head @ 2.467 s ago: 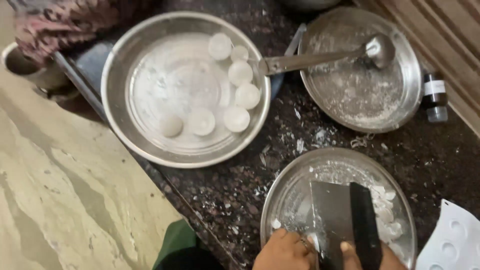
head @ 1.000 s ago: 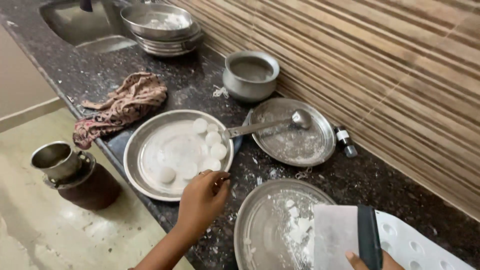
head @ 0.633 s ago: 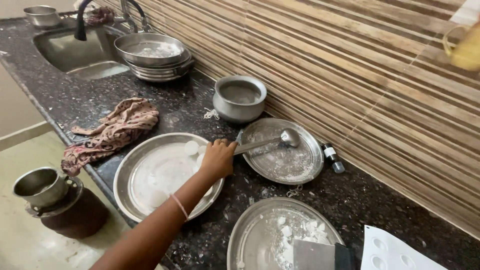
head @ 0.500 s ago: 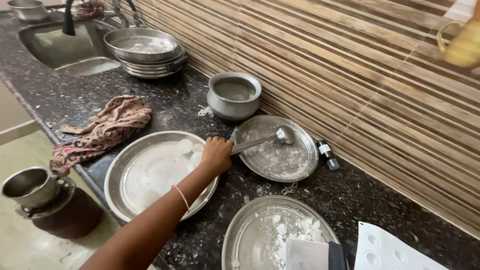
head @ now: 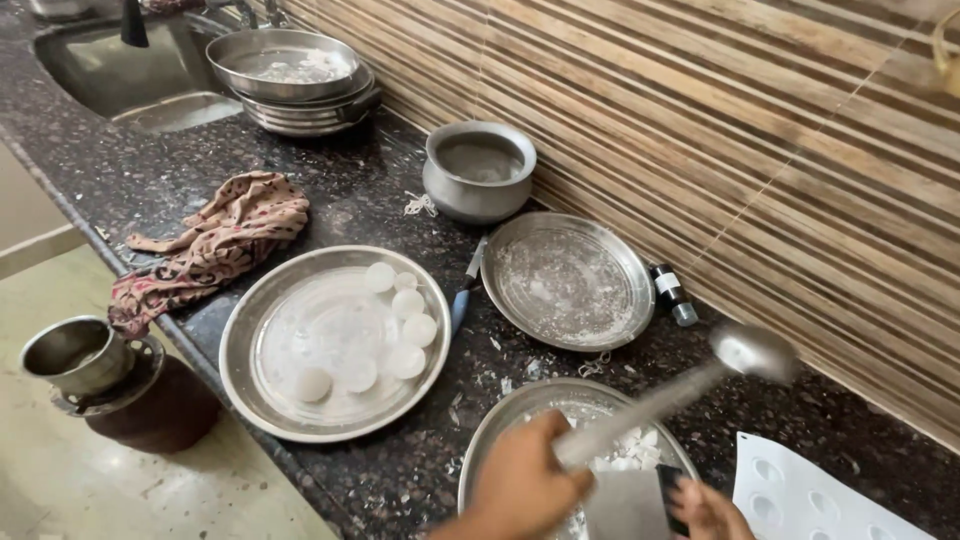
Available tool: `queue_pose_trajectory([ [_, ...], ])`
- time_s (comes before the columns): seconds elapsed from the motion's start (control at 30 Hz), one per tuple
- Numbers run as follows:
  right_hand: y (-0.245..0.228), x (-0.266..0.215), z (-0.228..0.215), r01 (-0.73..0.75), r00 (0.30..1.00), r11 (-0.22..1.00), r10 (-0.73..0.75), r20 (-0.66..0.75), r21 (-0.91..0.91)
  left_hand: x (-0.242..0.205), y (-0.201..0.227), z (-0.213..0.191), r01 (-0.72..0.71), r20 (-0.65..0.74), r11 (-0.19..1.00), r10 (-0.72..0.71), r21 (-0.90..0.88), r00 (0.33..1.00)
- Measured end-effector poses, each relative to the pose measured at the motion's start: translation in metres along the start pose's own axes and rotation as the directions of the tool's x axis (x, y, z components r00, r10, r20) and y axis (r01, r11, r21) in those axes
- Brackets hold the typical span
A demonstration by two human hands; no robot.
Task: The person cuts white wax blocks into smaller pieces on a metal plate using a dough scraper, transferring the cut pieces onto a plate with finished wax discs. They also handle and position white silicone molds on the counter.
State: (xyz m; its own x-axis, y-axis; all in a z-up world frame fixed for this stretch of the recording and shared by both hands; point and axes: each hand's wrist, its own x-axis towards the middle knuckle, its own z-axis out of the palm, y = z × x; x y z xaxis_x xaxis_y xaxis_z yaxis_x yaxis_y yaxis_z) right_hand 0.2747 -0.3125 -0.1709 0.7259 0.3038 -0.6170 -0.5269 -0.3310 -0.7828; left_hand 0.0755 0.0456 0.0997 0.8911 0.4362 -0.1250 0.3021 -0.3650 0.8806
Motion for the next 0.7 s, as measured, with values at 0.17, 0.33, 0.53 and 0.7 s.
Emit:
queue_pose_trajectory([
  [0.17, -0.083, -0.094, 0.08, 0.144, 0.986, 0.924, -0.102, -0.132, 0.354, -0.019, -0.011, 0.035, -0.132, 0.295, 0.989, 0.146, -0.067, 0.944],
  [0.33, -0.003, 0.001, -0.031, 0.129, 0.992, 0.958, -0.123, -0.04, 0.255, 0.072, 0.003, -0.013, 0.067, 0.246, 0.984, -0.107, 0.165, 0.963],
  [0.53, -0.018, -0.014, -0.014, -0.021, 0.995, 0.995, 0.03, -0.091, 0.096, 0.227, -0.078, -0.004, 0.432, 0.265, 0.437, -0.393, -0.789, 0.881],
  [0.7, -0.091, -0.079, 0.067, -0.143, 0.971, 0.971, 0.175, -0.164, 0.191, 0.253, -0.099, 0.018, 0.502, 0.321, 0.398, -0.44, -0.768, 0.839],
])
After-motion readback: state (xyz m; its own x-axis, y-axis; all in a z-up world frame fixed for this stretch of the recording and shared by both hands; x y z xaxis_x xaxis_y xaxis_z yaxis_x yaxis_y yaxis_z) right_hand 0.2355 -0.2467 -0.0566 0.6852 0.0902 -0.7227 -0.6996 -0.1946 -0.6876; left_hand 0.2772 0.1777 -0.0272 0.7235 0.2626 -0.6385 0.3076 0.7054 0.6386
